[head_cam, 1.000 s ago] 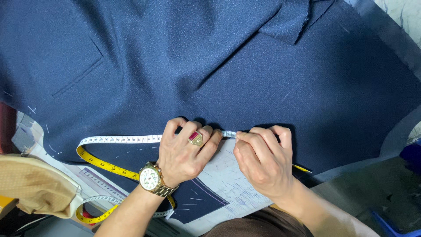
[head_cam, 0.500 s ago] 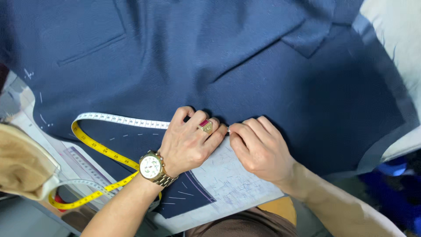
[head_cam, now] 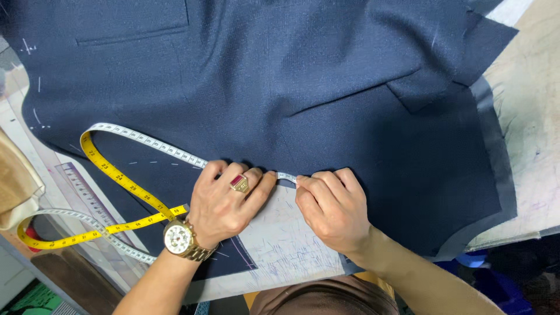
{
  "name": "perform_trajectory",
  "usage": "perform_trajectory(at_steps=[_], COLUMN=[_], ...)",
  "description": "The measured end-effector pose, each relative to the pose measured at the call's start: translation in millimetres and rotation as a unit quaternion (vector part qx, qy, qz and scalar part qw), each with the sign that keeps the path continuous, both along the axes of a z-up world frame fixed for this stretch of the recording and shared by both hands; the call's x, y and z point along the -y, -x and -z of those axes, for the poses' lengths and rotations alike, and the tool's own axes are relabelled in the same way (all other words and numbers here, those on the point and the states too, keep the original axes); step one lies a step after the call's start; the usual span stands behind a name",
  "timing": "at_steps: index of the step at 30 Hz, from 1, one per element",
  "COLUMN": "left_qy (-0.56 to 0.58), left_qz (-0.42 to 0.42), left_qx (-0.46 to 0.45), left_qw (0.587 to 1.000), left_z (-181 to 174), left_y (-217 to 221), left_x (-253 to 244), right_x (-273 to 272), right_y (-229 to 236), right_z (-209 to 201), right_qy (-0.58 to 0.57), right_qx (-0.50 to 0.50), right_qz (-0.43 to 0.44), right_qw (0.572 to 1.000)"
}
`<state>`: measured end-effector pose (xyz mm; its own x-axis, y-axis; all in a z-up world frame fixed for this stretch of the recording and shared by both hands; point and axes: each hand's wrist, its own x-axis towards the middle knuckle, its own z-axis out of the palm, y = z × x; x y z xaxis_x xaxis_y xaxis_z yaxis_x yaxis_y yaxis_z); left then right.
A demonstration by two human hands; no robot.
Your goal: The person measures a piece of dark blue fabric using a tape measure on a workbench. The person aligns the tape measure along curved and straight edges of the fabric and a white paper pattern beneath it.
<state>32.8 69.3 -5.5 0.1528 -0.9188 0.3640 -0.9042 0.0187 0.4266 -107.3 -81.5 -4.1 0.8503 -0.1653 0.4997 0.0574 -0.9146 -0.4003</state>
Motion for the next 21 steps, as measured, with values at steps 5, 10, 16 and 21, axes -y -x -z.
perform_trajectory(at_steps=[5, 10, 16, 21], left_qy=[0.017, 0.025, 0.035, 0.032], left_qz=[-0.015, -0.016, -0.02, -0.019], left_qx=[0.017, 0.025, 0.036, 0.042], left_qw=[1.0, 0.999, 0.999, 0.998], left_z=[2.7, 2.8, 2.5, 3.6], left_y=[0.2, 0.4, 0.3, 0.5], left_x=[-1.3, 0.7, 2.6, 2.5], right_x=[1.0, -0.7, -0.6, -0.7], right_y=[-5.3, -1.6, 1.6, 3.8], right_z=[-3.9, -1.3, 2.3, 5.6], right_qy=[-0.003, -0.003, -0.006, -0.008], right_qx=[0.013, 0.009, 0.0, -0.005], right_qz=[-0.006, -0.008, -0.012, -0.016], right_qw=[1.0, 1.0, 1.0, 1.0])
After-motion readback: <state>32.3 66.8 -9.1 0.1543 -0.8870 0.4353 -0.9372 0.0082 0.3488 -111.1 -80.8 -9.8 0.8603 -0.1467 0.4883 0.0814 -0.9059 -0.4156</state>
